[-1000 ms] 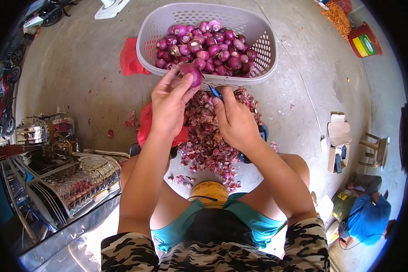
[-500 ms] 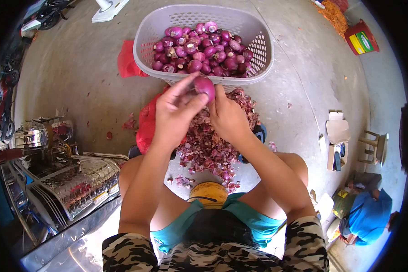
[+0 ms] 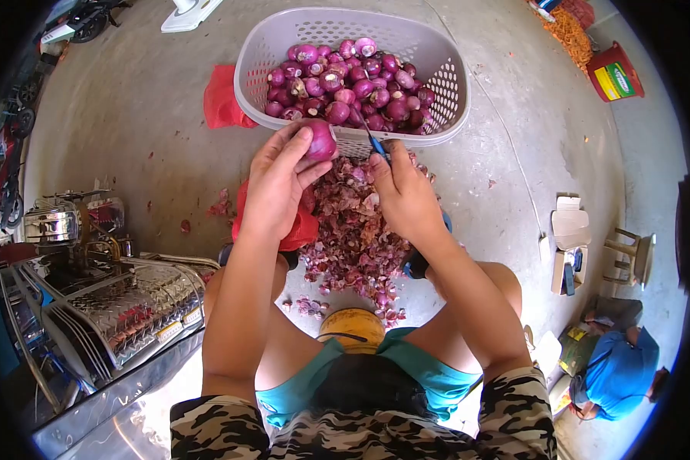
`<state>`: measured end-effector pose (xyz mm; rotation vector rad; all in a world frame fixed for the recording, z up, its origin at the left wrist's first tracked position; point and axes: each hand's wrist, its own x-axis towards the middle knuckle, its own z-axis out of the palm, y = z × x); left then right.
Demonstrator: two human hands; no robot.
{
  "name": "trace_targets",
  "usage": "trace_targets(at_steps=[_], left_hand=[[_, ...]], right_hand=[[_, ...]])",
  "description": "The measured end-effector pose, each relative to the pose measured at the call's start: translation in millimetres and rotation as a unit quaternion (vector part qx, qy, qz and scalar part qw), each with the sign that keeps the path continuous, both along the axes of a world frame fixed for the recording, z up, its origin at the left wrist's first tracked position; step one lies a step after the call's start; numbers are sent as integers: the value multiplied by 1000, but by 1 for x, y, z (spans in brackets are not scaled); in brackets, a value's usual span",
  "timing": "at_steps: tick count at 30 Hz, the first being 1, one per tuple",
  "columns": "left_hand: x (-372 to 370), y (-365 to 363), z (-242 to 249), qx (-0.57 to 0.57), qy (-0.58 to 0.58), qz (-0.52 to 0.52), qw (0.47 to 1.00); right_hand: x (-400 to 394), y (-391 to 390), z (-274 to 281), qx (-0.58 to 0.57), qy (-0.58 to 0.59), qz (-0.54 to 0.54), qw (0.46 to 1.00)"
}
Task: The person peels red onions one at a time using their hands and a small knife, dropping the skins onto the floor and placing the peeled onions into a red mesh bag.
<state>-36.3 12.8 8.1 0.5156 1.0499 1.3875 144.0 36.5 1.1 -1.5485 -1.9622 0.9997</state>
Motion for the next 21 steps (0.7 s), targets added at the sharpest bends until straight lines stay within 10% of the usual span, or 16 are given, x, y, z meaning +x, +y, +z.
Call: trace_targets(at_steps=[9, 13, 17, 21], left_hand=[[-18, 33, -10, -78, 150, 5, 986], [-21, 55, -9, 145, -90, 82, 982], [-38, 37, 12, 165, 105, 73, 978], [-89, -6, 30, 1, 396, -165, 903]], right_hand=[[21, 12, -1, -11, -45, 24, 999], [24, 11, -5, 7, -83, 58, 995], [23, 12, -3, -9, -98, 76, 992], [22, 12, -4, -8, -113, 103, 988]])
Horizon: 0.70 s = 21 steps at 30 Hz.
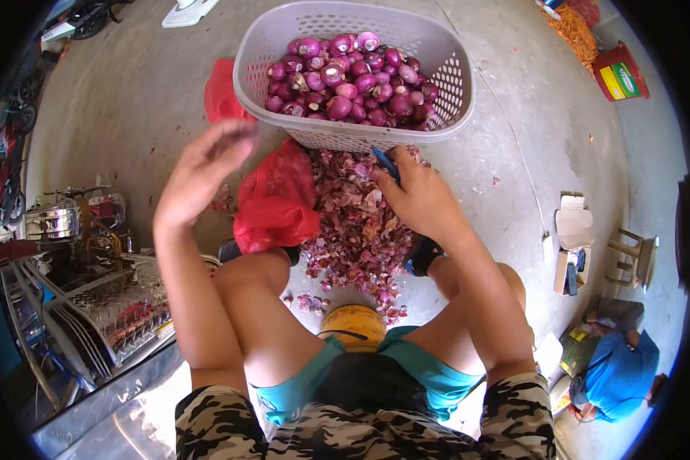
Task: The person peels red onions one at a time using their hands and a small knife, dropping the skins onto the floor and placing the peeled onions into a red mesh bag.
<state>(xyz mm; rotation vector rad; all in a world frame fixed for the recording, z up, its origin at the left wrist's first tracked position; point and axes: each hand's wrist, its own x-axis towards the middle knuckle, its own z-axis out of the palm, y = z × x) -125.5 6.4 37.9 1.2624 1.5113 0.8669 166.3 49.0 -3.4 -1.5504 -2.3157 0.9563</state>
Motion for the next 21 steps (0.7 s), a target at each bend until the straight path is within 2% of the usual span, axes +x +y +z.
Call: trace_targets(at_steps=[1, 3, 5, 6, 8, 10, 11, 14, 21], left_hand=[[-14, -9, -1, -88, -6, -15, 996], [-38, -22, -37, -223, -15, -98, 970], [-47, -43, -102, -335, -16, -152, 930], [-58, -62, -159, -302, 12, -185, 935], [-62, -88, -250, -277, 100, -179, 939], [-73, -98, -337, -121, 253, -247, 928], [-70, -98, -362, -73, 308, -247, 916], [-55, -70, -389, -1, 374, -205, 904], [-30, -21, -399, 32, 379, -82, 921]], right_hand=[[0, -1, -2, -2, -5, 8, 1000], [-4, -1, -4, -20, -28, 24, 999], [-10, -2, -7, -31, -39, 35, 998], [-15, -5, -13, -37, -38, 43, 998], [-26, -7, -25, -26, -42, 67, 997], [-34, -12, -39, -2, -57, 100, 993], [-38, -15, -42, 5, -55, 114, 992], [-44, -18, -45, 22, -63, 158, 985], [-38, -5, -37, -35, -93, 149, 984]])
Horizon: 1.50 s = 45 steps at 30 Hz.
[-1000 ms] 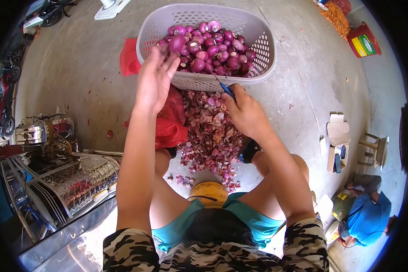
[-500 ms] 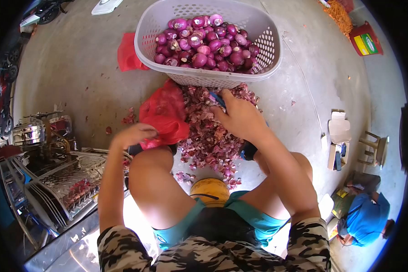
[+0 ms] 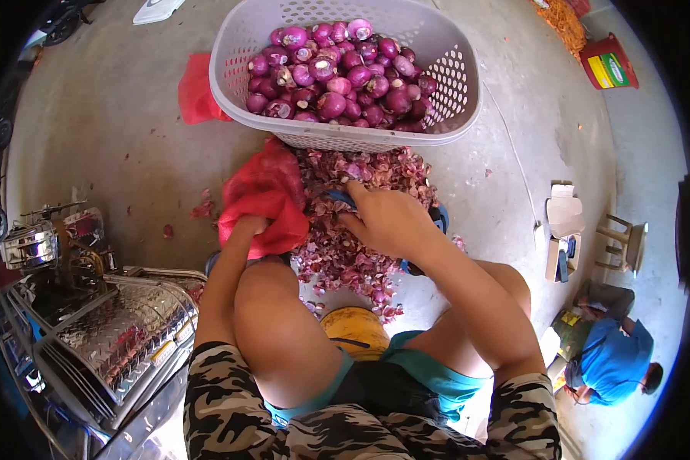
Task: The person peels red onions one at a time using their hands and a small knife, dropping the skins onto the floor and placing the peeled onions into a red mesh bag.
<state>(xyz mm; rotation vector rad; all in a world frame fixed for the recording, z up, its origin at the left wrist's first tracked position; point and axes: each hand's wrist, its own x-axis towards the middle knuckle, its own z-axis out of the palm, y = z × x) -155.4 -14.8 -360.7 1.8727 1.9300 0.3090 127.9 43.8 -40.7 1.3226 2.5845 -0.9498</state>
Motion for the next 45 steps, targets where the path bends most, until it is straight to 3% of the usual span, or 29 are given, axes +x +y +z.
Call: trace_targets(at_steps=[8, 12, 16, 18, 22, 26, 29, 32, 33, 35, 37, 39, 41, 44, 45], left_hand=[[-16, 41, 5, 63, -64, 53, 995], [-17, 67, 11, 78, -100, 85, 988], [-1, 75, 60, 47, -117, 152, 980], [0, 72, 42, 52, -73, 126, 988], [-4, 37, 33, -19, -44, 121, 992], [-22, -20, 49, -159, -74, 142, 974], [-40, -68, 95, -286, -149, 179, 929], [-42, -94, 187, -323, -295, 229, 869], [-38, -92, 224, -305, -347, 234, 855], [-22, -83, 275, -150, -478, 210, 840], [-16, -57, 310, -108, -489, 205, 841], [18, -22, 334, -19, -621, 164, 766], [51, 19, 361, -32, -665, 166, 727], [83, 50, 386, -127, -826, 130, 534], [92, 56, 389, -127, -831, 120, 527]], right_hand=[[10, 5, -5, 67, 33, 19, 997], [14, 2, -4, 51, 30, 33, 998], [16, 3, -4, 46, 21, 46, 998], [17, 3, -1, 29, 14, 45, 998], [18, 6, 13, 14, 18, 37, 999], [24, 8, 20, 4, 36, 11, 999], [28, 8, 18, 51, 82, 17, 995], [29, 10, 25, 67, 112, 7, 991], [29, 10, 25, 91, 125, -15, 988], [27, 11, 25, 136, 154, -51, 977], [26, 14, 33, 101, 195, -70, 973], [26, 17, 46, 44, 232, -92, 967], [24, 16, 54, 9, 294, -90, 952], [24, 18, 60, -14, 339, -119, 933], [24, 19, 63, -19, 341, -129, 931]])
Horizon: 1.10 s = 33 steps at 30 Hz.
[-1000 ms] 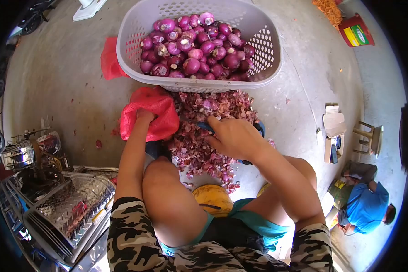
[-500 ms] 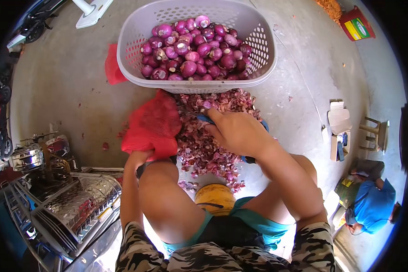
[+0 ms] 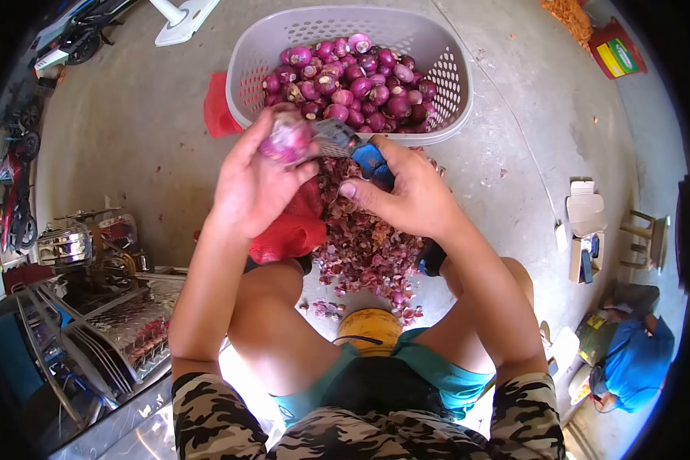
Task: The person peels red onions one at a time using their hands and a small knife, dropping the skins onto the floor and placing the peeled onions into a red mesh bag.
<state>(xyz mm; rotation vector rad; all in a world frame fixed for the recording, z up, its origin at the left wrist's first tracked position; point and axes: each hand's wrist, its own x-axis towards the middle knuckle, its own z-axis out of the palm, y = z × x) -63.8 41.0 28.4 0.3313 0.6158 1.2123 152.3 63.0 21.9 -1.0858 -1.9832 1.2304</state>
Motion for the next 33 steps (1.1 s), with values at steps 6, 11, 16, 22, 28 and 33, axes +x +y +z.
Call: trace_targets(at_steps=[6, 11, 16, 22, 28, 33], left_hand=[[61, 3, 17, -35, -6, 54, 998], [78, -9, 5, 3, -84, 55, 995], [76, -13, -3, -43, -113, 83, 989], [69, -17, -10, -16, -108, 85, 990], [62, -18, -26, 7, -136, 94, 986], [61, -19, -32, 9, -156, 101, 983]], right_hand=[[4, 8, -3, 15, 90, -61, 994], [13, 9, 0, -11, 20, -75, 997], [9, 8, 6, 7, 13, -42, 999], [3, 9, 0, 41, -66, -43, 996], [-9, 8, -4, 59, -36, -50, 996], [-13, 3, -5, 30, -113, -54, 992]])
